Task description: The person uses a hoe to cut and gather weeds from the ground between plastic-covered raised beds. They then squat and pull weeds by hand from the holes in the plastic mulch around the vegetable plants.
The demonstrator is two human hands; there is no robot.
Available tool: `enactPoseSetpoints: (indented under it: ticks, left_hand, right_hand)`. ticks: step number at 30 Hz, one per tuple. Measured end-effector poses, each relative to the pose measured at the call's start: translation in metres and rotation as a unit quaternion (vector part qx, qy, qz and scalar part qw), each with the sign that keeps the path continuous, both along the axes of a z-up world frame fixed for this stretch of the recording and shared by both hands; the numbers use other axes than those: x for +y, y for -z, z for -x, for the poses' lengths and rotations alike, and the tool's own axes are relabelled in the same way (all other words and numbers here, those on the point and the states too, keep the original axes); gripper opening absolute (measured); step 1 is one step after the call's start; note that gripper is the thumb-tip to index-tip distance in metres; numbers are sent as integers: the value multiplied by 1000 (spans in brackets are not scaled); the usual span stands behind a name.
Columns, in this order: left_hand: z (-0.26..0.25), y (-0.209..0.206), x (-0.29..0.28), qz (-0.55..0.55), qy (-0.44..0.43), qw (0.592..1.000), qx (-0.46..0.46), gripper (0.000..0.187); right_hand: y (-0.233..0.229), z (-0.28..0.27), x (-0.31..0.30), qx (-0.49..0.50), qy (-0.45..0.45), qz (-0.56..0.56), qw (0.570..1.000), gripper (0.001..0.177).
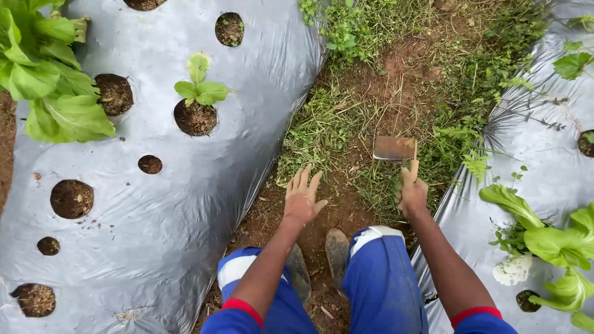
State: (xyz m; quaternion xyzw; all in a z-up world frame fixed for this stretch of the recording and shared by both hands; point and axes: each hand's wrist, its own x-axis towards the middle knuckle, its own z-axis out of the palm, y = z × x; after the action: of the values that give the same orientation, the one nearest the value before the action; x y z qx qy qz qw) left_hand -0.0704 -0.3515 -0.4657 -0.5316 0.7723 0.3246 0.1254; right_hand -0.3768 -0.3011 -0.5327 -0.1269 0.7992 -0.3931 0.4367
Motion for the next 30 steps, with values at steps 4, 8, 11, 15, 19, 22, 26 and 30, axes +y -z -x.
enactPoseSetpoints:
  ticks: [4, 8, 11, 15, 19, 22, 26, 30]
  left_hand:
    - [-2, 93, -10, 110, 7, 994, -17, 112]
    - [-16, 169, -24, 119, 34, 987, -104, 142]
    - [-24, 208, -16, 132, 36, 983, -119, 137]
    - [-9, 194, -9, 136, -1, 984, -114, 130]
    - [1, 203, 2, 154, -3, 977, -148, 137]
    - [7, 210, 6, 163, -17, 972, -166, 136]
    - [11, 263, 4, 174, -45, 969, -169, 122]
    - [16, 253, 10, 145, -28, 970, -191, 101]
  right_hand:
    - [70, 20, -42, -8, 24, 13, 1000, 37]
    - [178, 60, -110, -74, 159, 122, 977, 33]
    - [200, 38, -131, -102, 213, 143, 961, 33]
    - [158, -61, -98, -149, 71, 81, 983, 32]
    - [158, -93, -33, -176, -21, 80, 981, 32]
    - [134, -66, -33, -159, -88, 80, 980, 30]
    - [139, -27, -74, -98, -81, 123, 984, 30]
    - [149, -16, -151, -75, -38, 179, 980, 30]
